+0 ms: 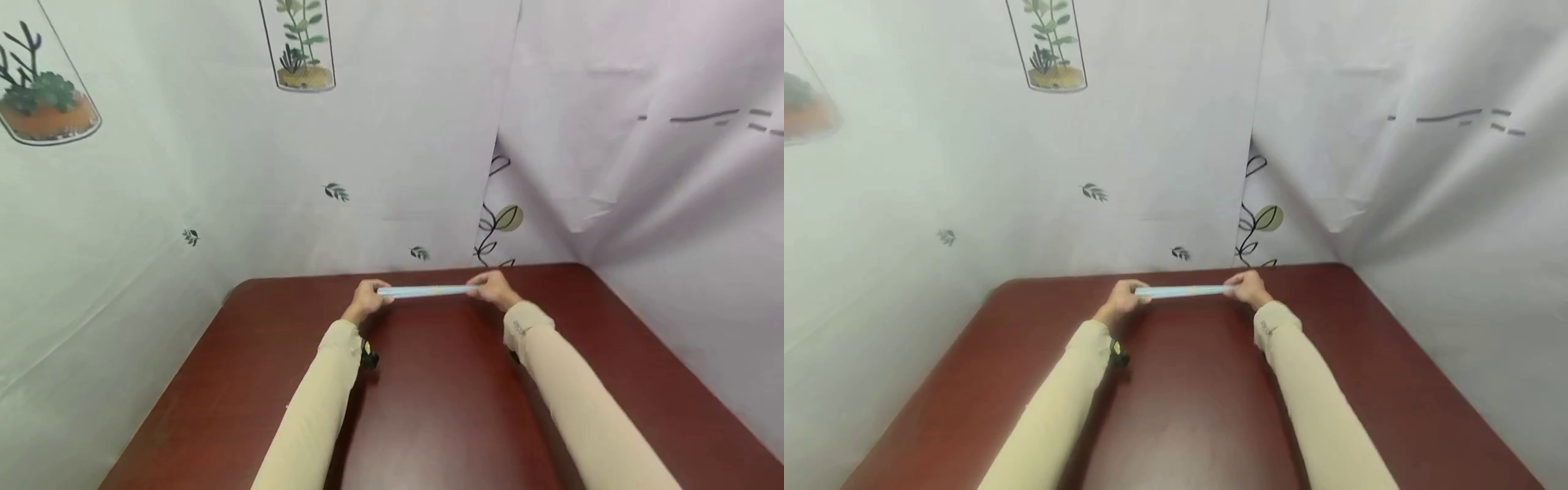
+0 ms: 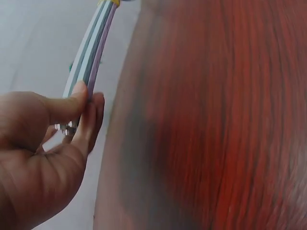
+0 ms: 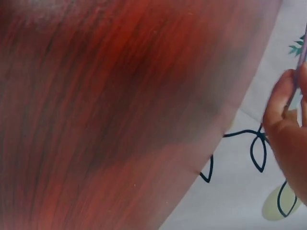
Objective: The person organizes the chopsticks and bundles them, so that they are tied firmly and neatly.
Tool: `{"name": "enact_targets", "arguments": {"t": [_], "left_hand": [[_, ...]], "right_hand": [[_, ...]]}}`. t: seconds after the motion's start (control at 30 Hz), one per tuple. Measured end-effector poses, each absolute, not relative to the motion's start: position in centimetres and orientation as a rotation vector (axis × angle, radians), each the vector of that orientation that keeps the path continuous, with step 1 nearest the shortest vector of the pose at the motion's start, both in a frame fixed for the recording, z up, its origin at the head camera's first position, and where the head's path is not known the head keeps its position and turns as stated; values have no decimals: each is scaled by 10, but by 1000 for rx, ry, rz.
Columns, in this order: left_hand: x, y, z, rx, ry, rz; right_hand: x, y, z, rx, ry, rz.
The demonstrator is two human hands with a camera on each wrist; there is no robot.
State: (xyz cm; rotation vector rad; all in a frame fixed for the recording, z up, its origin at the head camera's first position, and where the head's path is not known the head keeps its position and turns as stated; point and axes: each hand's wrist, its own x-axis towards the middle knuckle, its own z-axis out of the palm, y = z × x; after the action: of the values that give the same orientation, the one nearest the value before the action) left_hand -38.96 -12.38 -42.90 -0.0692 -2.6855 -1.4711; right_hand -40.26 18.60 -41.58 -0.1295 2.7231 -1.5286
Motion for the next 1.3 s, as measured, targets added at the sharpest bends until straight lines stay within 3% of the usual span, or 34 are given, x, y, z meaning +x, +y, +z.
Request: {"name": "enact_targets", "arguments": {"t": [0.23,0.5,0.73,1.3], "left_hand": [[-383,-138,-444,-73,-2805,-1212],[-387,-127,-440,-60,-2838,-1097],[-376,-123,-443,-78,-2932,-1046],[-371,-107,-435,-27,-2881,-902]], "right_hand": [[-403,171,-445,-56,2807,-1307],[-411,181,-431,-121,2931,-1150],[-401,181,-446,-59,2911,-1125],[-399,216,-426,-93,2960,-1215]]}}
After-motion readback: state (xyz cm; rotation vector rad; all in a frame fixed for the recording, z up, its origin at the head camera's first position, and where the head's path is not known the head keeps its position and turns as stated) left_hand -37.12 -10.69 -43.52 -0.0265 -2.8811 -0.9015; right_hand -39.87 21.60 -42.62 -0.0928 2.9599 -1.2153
